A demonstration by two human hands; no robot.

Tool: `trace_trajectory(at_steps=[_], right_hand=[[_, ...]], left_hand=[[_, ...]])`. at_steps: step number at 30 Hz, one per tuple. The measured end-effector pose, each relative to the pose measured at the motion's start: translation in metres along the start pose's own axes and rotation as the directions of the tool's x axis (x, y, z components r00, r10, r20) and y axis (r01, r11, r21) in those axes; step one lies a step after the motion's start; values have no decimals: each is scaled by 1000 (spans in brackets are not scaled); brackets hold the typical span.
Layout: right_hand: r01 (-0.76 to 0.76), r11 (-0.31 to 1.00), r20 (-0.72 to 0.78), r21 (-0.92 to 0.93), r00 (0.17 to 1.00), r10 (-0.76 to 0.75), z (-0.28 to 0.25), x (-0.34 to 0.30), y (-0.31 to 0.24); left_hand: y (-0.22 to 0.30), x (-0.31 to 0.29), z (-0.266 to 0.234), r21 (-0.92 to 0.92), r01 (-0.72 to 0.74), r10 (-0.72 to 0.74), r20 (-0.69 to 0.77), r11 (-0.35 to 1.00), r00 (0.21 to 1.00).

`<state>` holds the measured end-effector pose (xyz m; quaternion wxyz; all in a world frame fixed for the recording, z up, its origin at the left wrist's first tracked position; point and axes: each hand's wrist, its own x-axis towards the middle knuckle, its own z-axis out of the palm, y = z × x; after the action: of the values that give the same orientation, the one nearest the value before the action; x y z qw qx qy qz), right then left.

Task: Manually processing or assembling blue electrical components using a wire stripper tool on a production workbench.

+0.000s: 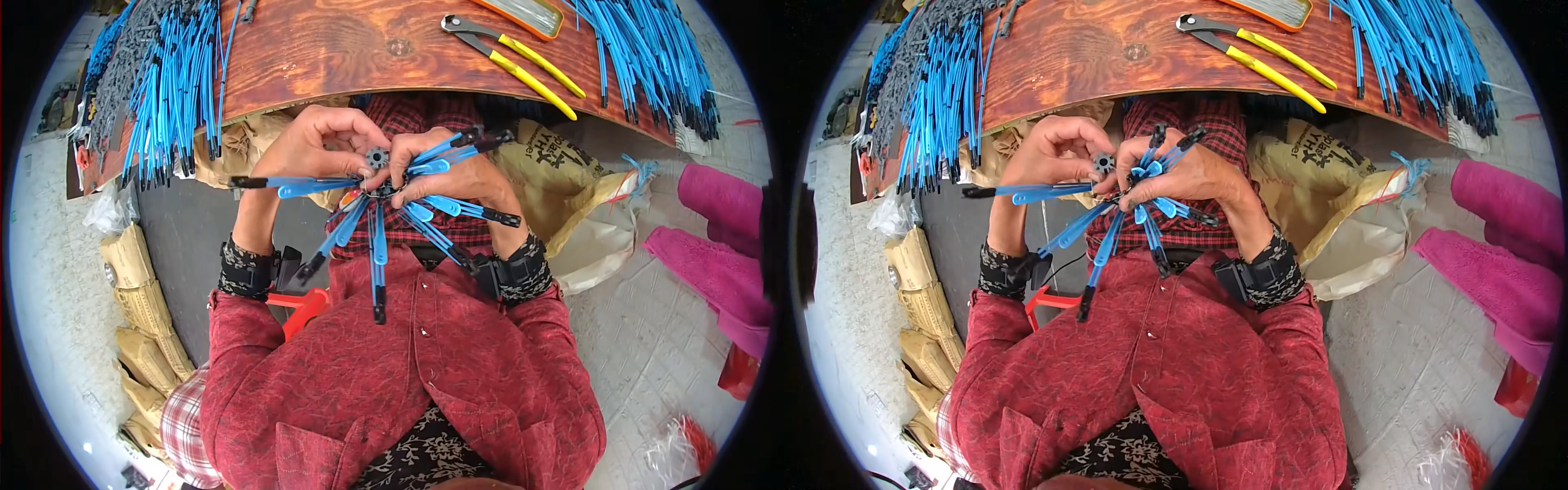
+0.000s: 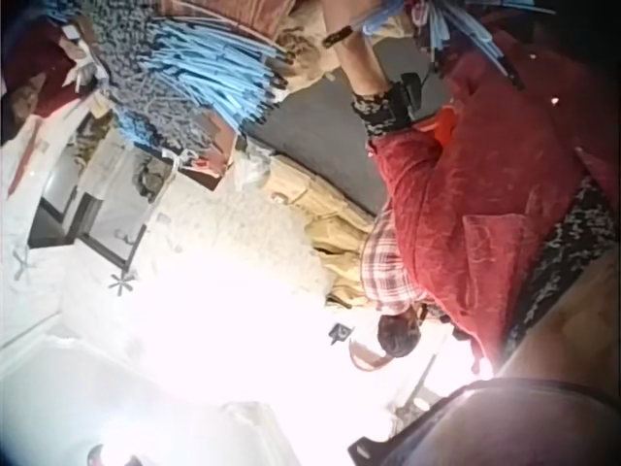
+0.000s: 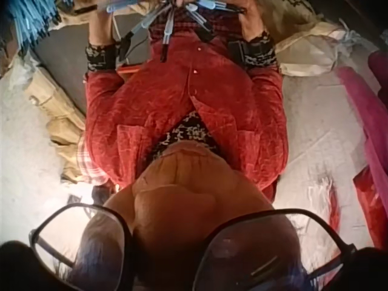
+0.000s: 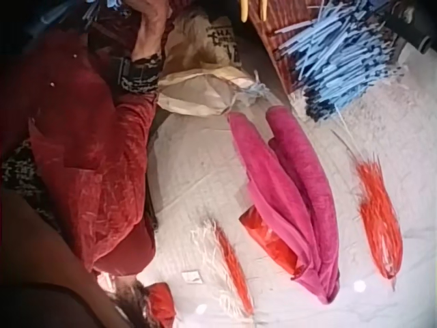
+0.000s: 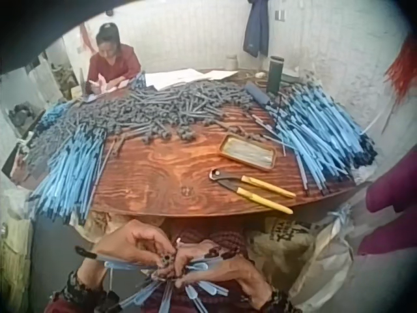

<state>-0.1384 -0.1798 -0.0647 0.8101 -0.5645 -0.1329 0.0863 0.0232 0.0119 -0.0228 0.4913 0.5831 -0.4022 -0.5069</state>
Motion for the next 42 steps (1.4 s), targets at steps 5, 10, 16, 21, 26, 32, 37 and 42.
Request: trace_trajectory(at_steps=[5,10,16,21,26,32,37,42], right_hand=[[29,985,15,-172,1000,-27,2,1,6],[-35,952,-12,-303,999,33,3,0,3],[-166,941,-65,-296,986,153,5,1,-2],[-96,960,-43,-261,995,88,2,-3,2],[-78,977,-31,-199,997,73,4,-3,0],[-91,930,-57,-356,995,76,5,0,-6],[-104,914,-124,-393,991,59,7,-3,-1],[-110,920,-167,-377,985,49,9,-3,0]], left_hand=[[-9,-12,2,-1,-48,48,-10,999,999],[-9,-9,8,203,-329,328,35,922,944],[-20,-6,16,-222,-83,73,-53,972,996],[-5,-6,11,-230,34,-16,77,973,997],[-3,-10,6,-232,124,-109,79,965,991],[6,-5,2,-83,127,-118,101,988,988],[6,1,4,30,54,-57,117,998,991],[6,1,9,-12,-55,55,64,998,996]])
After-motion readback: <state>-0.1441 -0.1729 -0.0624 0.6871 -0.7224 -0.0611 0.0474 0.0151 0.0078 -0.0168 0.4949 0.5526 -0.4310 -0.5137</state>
